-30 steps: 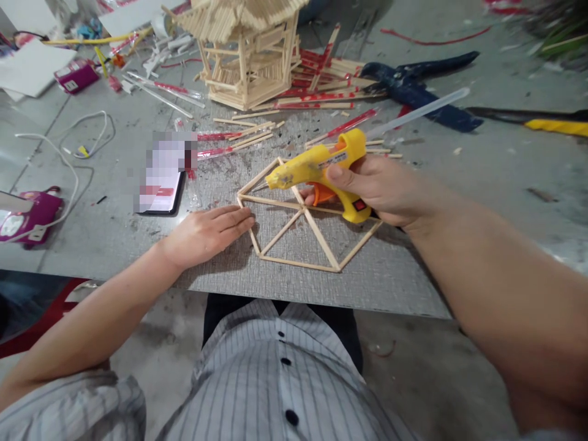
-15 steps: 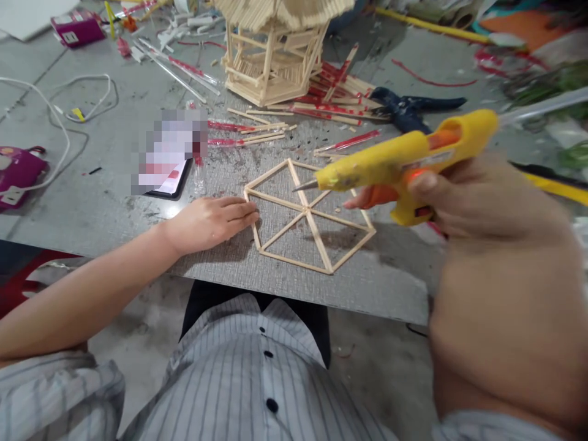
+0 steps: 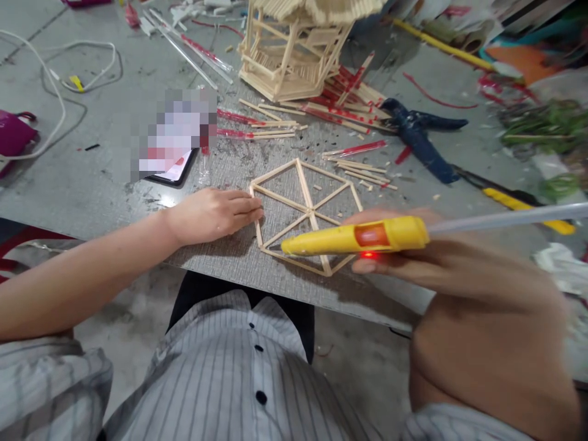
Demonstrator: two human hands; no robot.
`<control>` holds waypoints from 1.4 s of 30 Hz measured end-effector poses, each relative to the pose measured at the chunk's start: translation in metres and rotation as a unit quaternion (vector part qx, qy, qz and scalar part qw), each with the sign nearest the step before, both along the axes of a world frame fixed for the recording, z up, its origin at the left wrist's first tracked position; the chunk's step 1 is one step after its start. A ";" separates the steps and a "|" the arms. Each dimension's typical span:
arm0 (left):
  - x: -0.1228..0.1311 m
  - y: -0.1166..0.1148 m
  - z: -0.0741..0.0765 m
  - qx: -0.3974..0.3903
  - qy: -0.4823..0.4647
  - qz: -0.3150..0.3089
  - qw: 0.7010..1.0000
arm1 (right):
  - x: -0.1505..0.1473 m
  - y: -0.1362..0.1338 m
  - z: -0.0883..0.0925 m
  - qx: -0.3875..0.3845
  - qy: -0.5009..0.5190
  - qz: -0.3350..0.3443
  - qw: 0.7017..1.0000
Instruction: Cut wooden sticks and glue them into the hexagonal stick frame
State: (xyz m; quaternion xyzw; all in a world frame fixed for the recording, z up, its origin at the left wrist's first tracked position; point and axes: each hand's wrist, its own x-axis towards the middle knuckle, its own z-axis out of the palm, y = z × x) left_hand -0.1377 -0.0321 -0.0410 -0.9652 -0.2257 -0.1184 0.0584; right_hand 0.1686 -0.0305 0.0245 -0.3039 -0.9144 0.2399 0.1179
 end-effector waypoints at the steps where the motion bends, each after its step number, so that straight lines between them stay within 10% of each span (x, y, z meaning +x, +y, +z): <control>1: 0.000 0.000 0.000 0.005 0.001 -0.001 1.000 | -0.002 0.000 -0.001 0.004 0.005 0.027 1.000; 42: -0.001 0.002 0.000 -0.045 -0.011 0.008 0.999 | -0.010 0.000 -0.011 -0.092 0.033 0.035 0.995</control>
